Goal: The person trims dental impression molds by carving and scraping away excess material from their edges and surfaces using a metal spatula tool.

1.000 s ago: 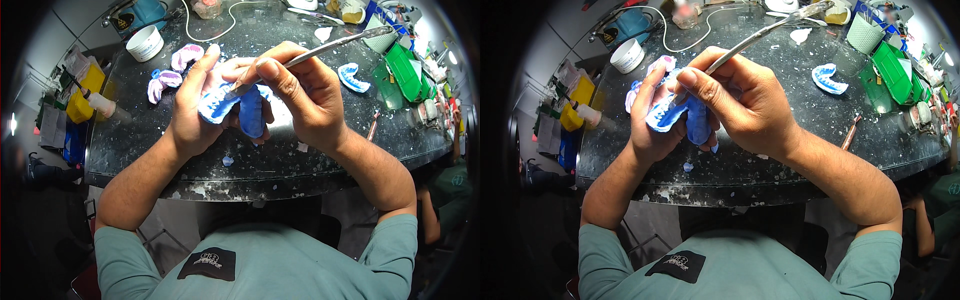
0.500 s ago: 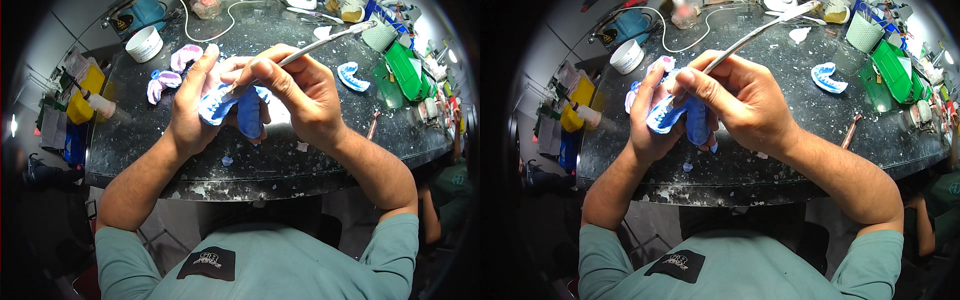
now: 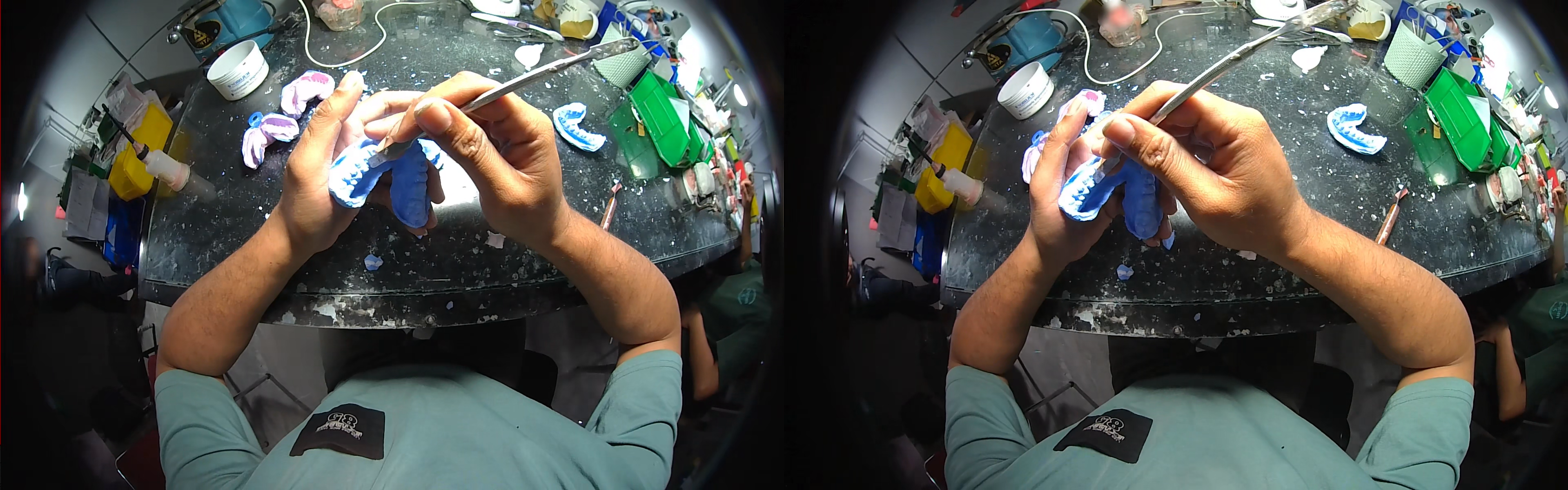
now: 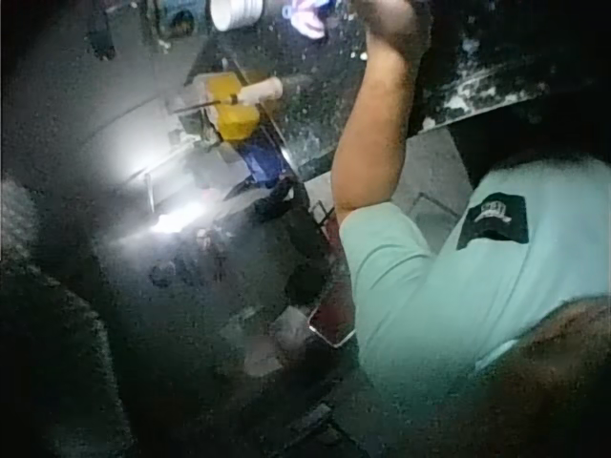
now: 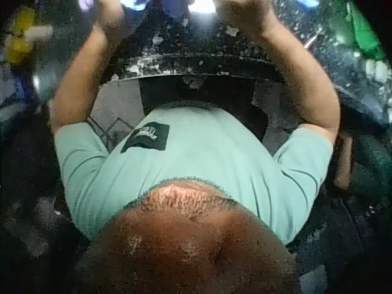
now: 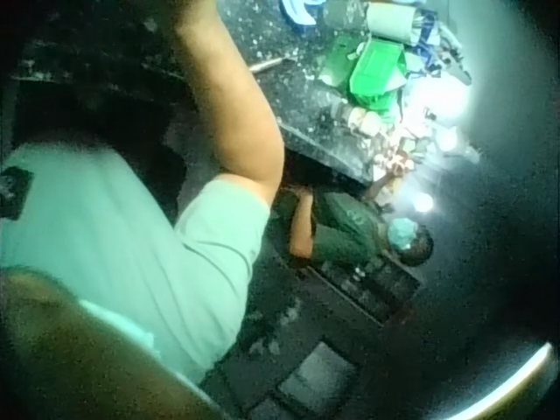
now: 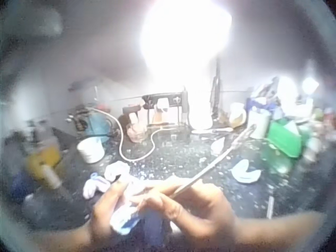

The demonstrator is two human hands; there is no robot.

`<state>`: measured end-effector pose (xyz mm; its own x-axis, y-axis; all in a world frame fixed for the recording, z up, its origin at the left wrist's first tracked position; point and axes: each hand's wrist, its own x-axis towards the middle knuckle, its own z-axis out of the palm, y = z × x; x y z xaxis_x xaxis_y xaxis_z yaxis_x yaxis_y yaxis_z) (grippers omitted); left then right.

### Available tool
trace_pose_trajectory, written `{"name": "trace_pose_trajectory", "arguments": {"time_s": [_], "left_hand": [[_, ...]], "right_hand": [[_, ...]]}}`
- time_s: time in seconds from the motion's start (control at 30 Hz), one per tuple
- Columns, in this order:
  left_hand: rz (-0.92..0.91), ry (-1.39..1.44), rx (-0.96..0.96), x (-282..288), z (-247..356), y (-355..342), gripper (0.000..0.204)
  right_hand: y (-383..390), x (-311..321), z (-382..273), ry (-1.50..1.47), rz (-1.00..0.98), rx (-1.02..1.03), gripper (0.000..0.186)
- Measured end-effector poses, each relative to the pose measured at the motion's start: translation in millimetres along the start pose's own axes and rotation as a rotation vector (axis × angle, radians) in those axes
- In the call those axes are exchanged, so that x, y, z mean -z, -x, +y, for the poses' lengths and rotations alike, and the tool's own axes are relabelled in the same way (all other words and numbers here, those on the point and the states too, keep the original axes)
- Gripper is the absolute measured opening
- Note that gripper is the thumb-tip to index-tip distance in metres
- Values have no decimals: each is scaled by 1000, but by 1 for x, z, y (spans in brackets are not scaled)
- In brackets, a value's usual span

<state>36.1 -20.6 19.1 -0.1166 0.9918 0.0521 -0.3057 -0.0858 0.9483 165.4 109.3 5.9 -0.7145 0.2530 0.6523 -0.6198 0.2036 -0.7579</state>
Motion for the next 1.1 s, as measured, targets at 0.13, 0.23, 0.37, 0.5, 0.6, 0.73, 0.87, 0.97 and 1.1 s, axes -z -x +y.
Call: {"name": "trace_pose_trajectory", "arguments": {"time_s": [0.13, 0.23, 0.37, 0.5, 0.6, 0.73, 0.87, 0.97, 1.1], "left_hand": [[42, -4, -2, -1, -2, -2, 80], [50, 15, -10, -1, -1, -1, 80], [93, -101, -44, -4, 0, -1, 81], [53, -81, -35, -3, 1, -2, 81], [7, 59, 14, -2, 3, -1, 81], [-8, 34, 0, 0, 2, -1, 82], [21, 7, -3, -2, 0, -2, 81], [44, -7, -21, -1, -2, -2, 81], [52, 5, -32, -2, -2, -4, 80]], "right_hand": [[1, 1, 2, 20, 24, -15, 21], [0, 2, 2, 2, -5, -43, 21], [1, 4, 2, 24, -17, -59, 21], [0, 2, 2, -9, -6, -44, 20], [0, -2, 2, -66, 63, 10, 20], [-1, -4, 1, -49, 43, 24, 20], [0, 0, 2, -1, 9, -7, 21], [0, 1, 2, 1, -11, -25, 21], [-1, 0, 0, -69, -2, -35, 21]]}}
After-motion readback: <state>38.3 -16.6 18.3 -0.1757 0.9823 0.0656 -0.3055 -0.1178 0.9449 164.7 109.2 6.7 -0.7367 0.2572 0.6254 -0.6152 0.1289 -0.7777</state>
